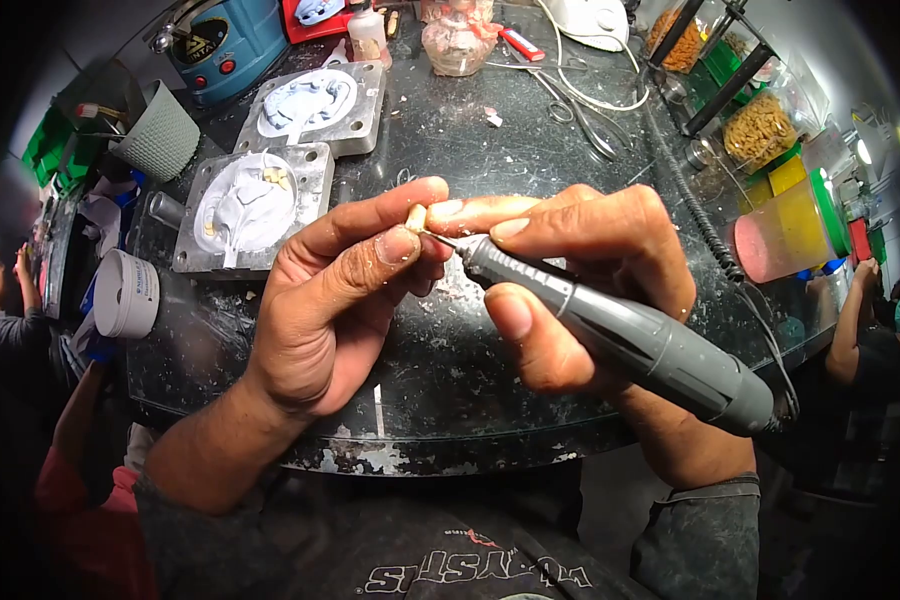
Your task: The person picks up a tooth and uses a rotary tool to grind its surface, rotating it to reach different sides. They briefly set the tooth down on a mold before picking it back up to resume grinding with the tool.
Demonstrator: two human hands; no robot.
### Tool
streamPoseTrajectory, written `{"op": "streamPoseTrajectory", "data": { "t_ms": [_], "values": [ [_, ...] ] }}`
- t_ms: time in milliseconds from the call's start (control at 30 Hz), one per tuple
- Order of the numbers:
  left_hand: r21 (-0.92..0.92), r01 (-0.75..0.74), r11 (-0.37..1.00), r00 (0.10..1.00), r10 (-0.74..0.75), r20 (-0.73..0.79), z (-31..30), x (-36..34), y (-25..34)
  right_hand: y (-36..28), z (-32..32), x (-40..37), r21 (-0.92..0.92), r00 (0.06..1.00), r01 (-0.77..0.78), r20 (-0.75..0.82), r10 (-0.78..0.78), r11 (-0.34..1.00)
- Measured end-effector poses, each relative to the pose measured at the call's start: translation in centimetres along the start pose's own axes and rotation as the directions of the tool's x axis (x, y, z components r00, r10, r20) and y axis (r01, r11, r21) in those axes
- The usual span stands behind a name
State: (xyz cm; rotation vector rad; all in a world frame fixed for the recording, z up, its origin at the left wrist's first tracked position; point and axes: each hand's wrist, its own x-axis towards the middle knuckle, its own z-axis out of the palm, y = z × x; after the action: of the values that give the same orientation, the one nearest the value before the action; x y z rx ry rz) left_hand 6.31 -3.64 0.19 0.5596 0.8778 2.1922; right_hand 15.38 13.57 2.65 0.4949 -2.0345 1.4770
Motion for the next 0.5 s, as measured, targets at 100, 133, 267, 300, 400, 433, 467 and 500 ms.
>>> {"op": "streamPoseTrajectory", "data": {
  "t_ms": [100, 133, 267, 300, 400, 433, 467, 500],
  "values": [
    [-0.017, 0.006, 1.0, 1.0, -0.006, 0.02, -0.2, 0.0, 0.1, 0.3, 0.1, 0.0, -0.019, 1.0, 0.023, -0.002, -0.023, 1.0],
    [-0.029, 0.008, 1.0, 0.999, -0.007, 0.045, -0.2, 0.0, 0.1, 0.2, 0.1, 0.0, -0.02, 1.0, 0.014, -0.011, -0.014, 1.0],
    [0.008, 0.004, 1.0, 0.999, -0.004, 0.034, -0.2, 0.1, 0.0, 0.0, 0.4, 0.0, -0.039, 0.999, -0.041, -0.026, 0.04, 0.998],
    [0.027, 0.001, 1.0, 1.0, -0.002, 0.01, -0.1, 0.2, 0.1, 0.3, 0.4, 0.0, -0.04, 0.999, -0.04, -0.027, 0.039, 0.998],
    [0.072, -0.03, 0.997, 1.0, 0.031, -0.007, 0.0, 0.2, 0.2, 1.2, -0.1, -0.1, -0.027, 0.997, 0.08, -0.011, -0.081, 0.996],
    [0.097, -0.062, 0.993, 0.998, 0.062, -0.001, 0.0, 0.2, 0.3, 1.1, -0.4, -0.1, -0.031, 0.996, 0.089, 0.005, -0.088, 0.996],
    [0.097, -0.063, 0.993, 0.998, 0.063, -0.002, 0.1, 0.2, 0.3, 1.0, -0.5, -0.1, -0.033, 0.995, 0.097, 0.022, -0.096, 0.995],
    [0.286, -0.183, 0.941, 0.982, 0.187, 0.014, 0.2, 0.3, 0.4, 0.8, -0.4, 0.0, -0.033, 0.996, 0.087, 0.015, -0.086, 0.996]
  ]
}}
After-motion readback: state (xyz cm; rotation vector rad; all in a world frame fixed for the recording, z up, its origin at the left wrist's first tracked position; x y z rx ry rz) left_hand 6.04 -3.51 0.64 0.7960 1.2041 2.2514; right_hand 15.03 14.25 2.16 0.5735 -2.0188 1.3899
